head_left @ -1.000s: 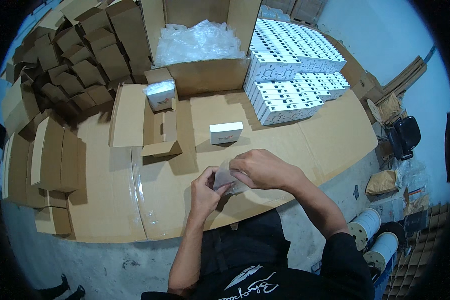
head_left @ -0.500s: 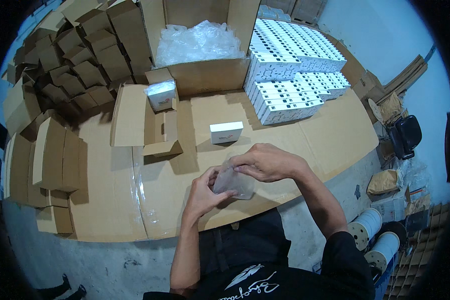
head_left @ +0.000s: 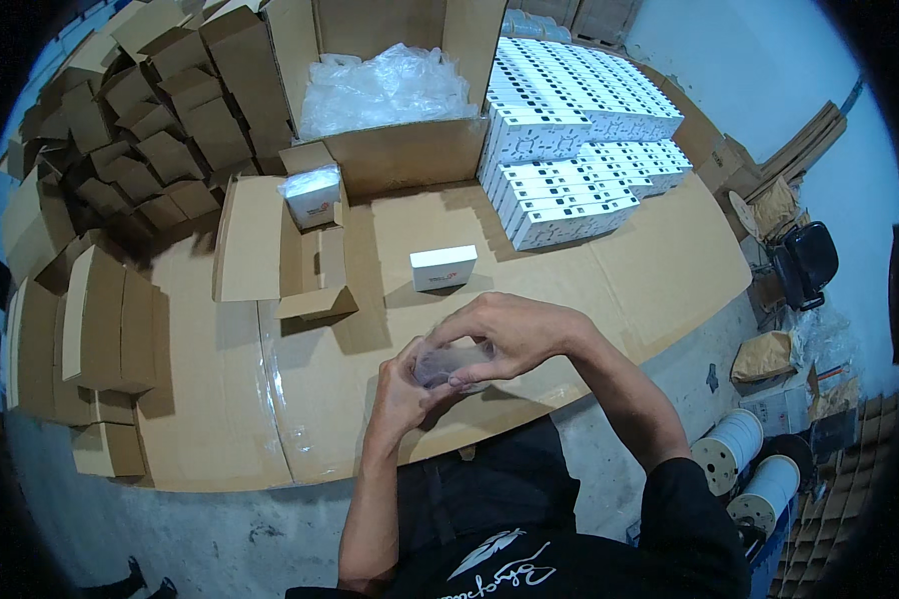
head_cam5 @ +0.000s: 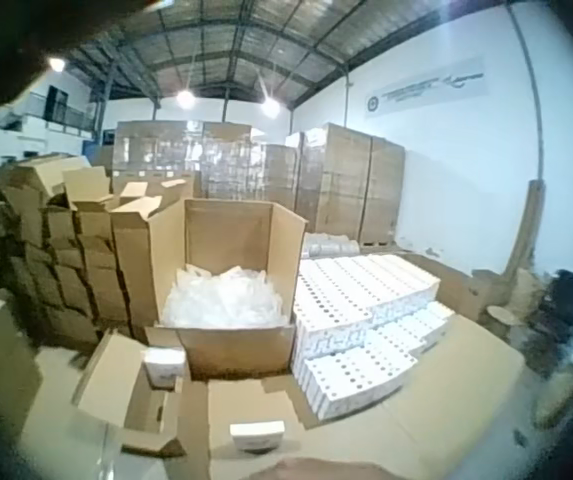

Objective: Packing small white electronics boxes into individual plastic bags and then placing them into larger cardboard shipping boxes.

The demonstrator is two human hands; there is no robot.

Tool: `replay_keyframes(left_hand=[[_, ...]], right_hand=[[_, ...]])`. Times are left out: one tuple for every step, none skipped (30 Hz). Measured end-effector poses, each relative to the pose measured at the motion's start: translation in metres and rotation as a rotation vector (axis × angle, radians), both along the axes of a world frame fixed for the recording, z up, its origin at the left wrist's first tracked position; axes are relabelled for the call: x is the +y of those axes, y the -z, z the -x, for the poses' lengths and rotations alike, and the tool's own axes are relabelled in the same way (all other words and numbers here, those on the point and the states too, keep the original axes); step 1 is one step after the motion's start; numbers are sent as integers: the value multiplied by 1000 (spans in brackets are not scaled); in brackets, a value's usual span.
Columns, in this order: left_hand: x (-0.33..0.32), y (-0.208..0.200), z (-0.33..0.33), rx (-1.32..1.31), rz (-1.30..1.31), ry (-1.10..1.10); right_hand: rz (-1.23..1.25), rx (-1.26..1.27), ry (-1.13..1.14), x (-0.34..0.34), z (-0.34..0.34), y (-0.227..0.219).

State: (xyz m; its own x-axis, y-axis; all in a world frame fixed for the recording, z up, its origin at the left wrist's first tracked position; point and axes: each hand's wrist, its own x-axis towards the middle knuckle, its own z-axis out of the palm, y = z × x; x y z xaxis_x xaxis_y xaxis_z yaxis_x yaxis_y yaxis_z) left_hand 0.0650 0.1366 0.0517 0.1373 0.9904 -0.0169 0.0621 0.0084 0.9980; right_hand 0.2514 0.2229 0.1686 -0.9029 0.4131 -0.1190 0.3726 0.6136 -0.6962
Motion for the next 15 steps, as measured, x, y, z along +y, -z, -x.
replay_keyframes(left_hand=[[0, -5, -1, 17, 4, 2], [-1, -8, -1, 33, 9, 3], [0, -10, -1, 31, 10, 6], [1, -12, -1, 86, 23, 9], [1, -12, 2, 145, 37, 4], [0, -10, 3, 146, 38, -1], [0, -5, 5, 156, -10, -28], [-1, -1, 7, 168, -58, -58], [-1, 1, 5, 166, -63, -56], [-1, 3, 3, 94, -53, -64], [1, 5, 2, 25, -41, -70], [2, 6, 2, 26, -45, -68], [3, 5, 2, 21, -7, -68], [4, 5, 2, 17, 30, -70], [6, 8, 3, 23, 24, -72]], right_hand=[[-87, 101, -26, 2, -2, 9], [-173, 203, -54, 2, -2, 13], [-172, 200, -51, 2, -4, 13], [-168, 210, -53, 2, -6, 11], [-162, 225, -63, 3, -4, 9], [-160, 227, -68, 3, -5, 4], [-87, 231, 62, 4, -7, -2], [-12, 235, 187, 6, -10, -6], [-17, 234, 190, 13, -18, -3], [-24, 370, 363, 24, -28, 9], [-30, 508, 538, 33, -35, 22], [-33, 510, 539, 36, -36, 33], [-123, 516, 678, 38, -35, 44], [-214, 521, 816, 39, -35, 53], [-216, 529, 813, 40, -34, 62]])
